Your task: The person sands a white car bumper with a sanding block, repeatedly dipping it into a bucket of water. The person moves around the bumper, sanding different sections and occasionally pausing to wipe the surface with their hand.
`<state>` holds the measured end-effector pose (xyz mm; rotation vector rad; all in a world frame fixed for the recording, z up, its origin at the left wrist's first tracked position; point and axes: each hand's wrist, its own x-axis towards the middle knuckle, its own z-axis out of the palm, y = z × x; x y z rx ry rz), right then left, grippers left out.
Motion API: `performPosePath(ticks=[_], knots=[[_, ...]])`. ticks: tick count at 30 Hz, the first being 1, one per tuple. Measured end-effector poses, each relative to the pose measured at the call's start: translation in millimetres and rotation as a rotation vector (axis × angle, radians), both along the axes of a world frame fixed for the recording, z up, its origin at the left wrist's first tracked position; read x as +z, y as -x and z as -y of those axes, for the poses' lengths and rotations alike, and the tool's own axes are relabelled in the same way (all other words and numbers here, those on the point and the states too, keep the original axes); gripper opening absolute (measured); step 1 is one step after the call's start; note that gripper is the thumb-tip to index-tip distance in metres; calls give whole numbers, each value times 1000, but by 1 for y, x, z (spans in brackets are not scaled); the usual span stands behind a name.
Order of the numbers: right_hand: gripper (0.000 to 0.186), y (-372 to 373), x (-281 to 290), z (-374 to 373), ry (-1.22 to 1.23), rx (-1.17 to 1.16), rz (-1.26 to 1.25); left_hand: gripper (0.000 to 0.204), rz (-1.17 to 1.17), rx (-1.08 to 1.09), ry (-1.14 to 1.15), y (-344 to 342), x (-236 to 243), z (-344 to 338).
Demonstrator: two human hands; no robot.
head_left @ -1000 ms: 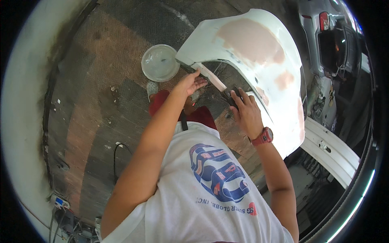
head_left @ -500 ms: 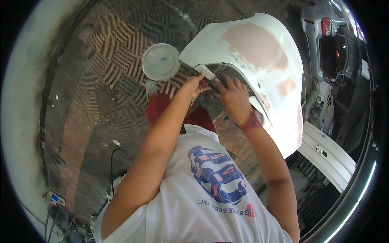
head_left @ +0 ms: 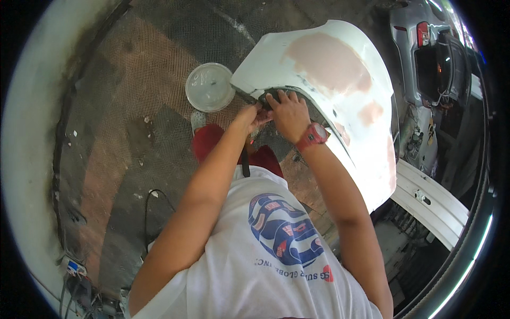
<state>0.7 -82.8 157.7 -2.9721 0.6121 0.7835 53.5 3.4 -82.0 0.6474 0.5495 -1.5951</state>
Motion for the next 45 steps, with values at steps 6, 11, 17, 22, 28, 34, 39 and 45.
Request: performPosePath(ticks=[6, 11, 17, 22, 28, 34, 39, 45], knots=[[61, 79, 62, -7, -60, -102, -6, 38, -14, 22, -95, 1, 11, 4], [65, 15, -6, 1, 7, -72, 108, 38, -3, 11, -48, 2, 13, -1], [66, 69, 46, -10, -1, -49, -24, 39, 7, -9, -54, -9, 7, -3], [64, 27, 0, -22, 96, -67, 35, 36, 22, -36, -62, -1, 9, -3], [66, 59, 28, -23, -24, -220, 121, 37, 45, -36, -71, -12, 9, -1], [64, 120, 101, -58, 93, -432, 122, 62, 538, -341, -170, -19, 27, -4], [62, 214, 113, -113, 247, -834, 447, 81, 1608, -675, 14, -48, 73, -21], [64, 369, 13, -256, 292, -1268, 310, 85, 2121, -672, 410, -33, 113, -18]])
